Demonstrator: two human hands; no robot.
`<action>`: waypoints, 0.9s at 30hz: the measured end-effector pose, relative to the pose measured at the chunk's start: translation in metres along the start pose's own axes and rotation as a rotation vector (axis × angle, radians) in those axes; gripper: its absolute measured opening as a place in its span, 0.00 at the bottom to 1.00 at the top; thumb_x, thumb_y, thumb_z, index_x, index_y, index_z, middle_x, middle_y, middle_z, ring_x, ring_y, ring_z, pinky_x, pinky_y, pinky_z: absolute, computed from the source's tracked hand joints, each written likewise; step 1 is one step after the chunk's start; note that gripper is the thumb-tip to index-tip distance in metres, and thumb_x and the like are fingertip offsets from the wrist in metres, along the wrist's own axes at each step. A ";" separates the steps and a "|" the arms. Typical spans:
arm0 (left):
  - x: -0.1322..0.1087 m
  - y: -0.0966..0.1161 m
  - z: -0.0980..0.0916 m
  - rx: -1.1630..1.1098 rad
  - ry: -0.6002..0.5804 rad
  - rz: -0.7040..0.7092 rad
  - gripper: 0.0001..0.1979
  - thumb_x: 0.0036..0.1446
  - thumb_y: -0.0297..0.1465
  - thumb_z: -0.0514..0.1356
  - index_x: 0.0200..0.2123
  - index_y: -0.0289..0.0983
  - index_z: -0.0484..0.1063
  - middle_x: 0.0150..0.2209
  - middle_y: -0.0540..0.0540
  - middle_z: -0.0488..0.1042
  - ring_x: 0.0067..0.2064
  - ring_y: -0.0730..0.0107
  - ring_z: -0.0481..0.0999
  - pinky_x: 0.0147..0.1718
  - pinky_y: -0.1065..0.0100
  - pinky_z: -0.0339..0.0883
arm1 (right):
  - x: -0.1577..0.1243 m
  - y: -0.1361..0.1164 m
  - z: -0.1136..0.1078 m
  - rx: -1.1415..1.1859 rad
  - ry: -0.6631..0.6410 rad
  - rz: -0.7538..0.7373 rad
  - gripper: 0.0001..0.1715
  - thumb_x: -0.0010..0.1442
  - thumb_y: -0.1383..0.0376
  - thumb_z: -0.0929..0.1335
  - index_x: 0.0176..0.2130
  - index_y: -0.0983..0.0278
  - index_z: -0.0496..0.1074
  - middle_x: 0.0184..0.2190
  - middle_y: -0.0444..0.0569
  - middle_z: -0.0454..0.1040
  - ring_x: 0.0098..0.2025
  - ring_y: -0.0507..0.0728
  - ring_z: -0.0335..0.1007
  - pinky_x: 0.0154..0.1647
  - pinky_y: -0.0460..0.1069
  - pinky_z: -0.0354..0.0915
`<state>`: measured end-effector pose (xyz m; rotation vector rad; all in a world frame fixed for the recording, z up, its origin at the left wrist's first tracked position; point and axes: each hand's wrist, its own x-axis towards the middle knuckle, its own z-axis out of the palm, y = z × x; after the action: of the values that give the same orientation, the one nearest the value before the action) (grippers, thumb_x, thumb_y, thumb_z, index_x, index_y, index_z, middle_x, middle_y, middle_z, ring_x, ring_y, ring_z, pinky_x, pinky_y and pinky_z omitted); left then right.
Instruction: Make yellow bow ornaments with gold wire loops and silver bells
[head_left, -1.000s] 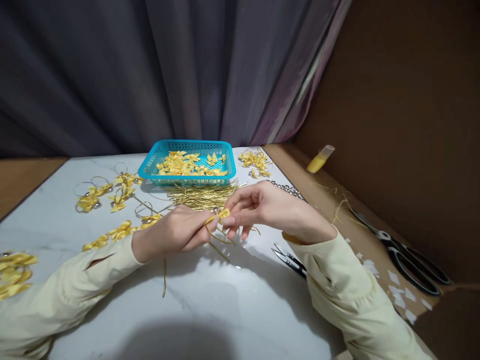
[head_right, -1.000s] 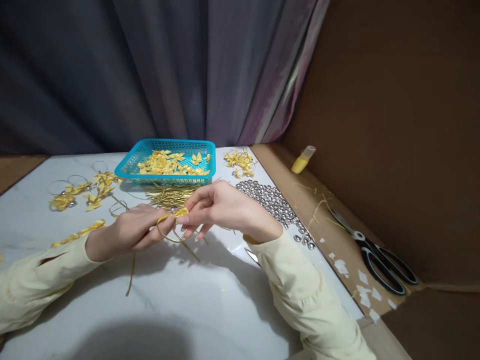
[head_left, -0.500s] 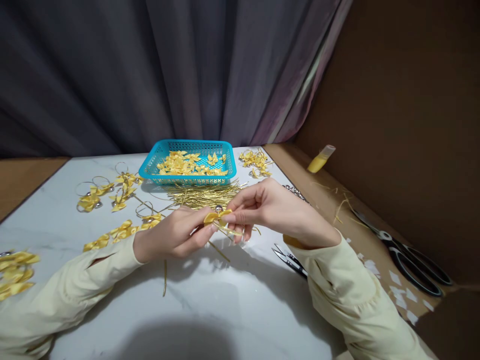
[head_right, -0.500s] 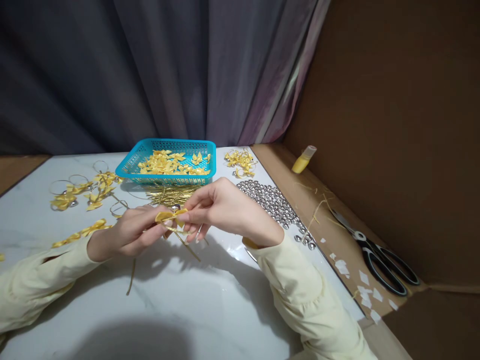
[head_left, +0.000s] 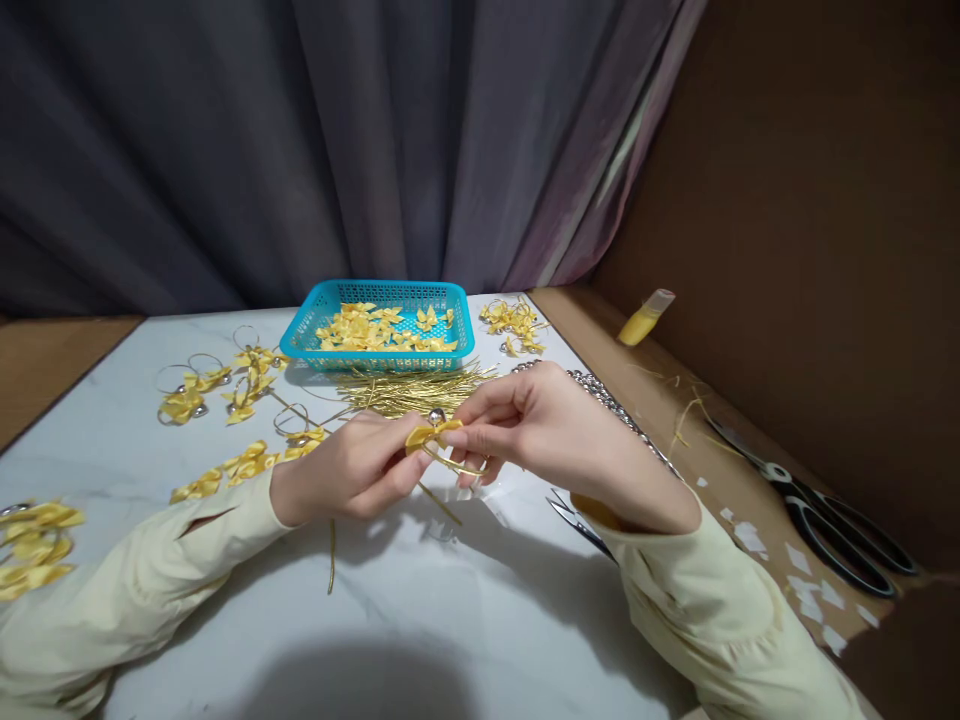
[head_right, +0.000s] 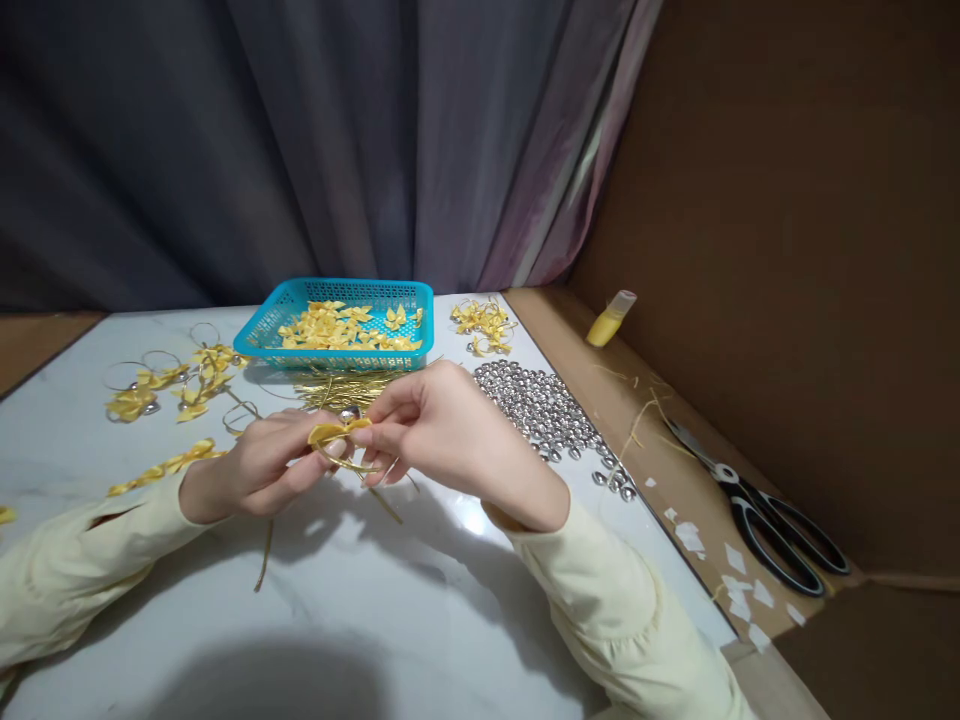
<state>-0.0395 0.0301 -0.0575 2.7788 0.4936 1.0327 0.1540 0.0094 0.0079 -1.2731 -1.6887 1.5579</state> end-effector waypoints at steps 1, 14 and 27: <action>0.000 0.000 0.001 0.009 0.011 0.013 0.09 0.61 0.27 0.45 0.28 0.39 0.56 0.18 0.52 0.62 0.18 0.73 0.61 0.17 0.71 0.56 | -0.002 -0.001 0.002 -0.032 0.020 -0.012 0.05 0.50 0.69 0.72 0.25 0.68 0.73 0.19 0.45 0.74 0.23 0.51 0.74 0.22 0.42 0.69; 0.002 0.002 0.007 0.064 0.109 0.013 0.14 0.64 0.29 0.43 0.24 0.39 0.55 0.16 0.54 0.59 0.16 0.74 0.60 0.16 0.71 0.53 | -0.007 0.001 0.010 -0.254 0.069 -0.147 0.08 0.55 0.69 0.67 0.25 0.68 0.72 0.22 0.50 0.77 0.25 0.52 0.75 0.26 0.43 0.68; -0.003 0.001 0.011 0.067 0.141 -0.028 0.14 0.61 0.24 0.45 0.22 0.38 0.56 0.16 0.52 0.64 0.16 0.75 0.64 0.17 0.72 0.56 | -0.005 0.001 0.007 -0.147 -0.002 -0.086 0.05 0.56 0.68 0.67 0.31 0.68 0.72 0.26 0.52 0.78 0.29 0.55 0.77 0.28 0.45 0.71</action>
<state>-0.0341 0.0283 -0.0678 2.7598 0.5935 1.2344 0.1506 0.0015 0.0062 -1.2530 -1.8631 1.4078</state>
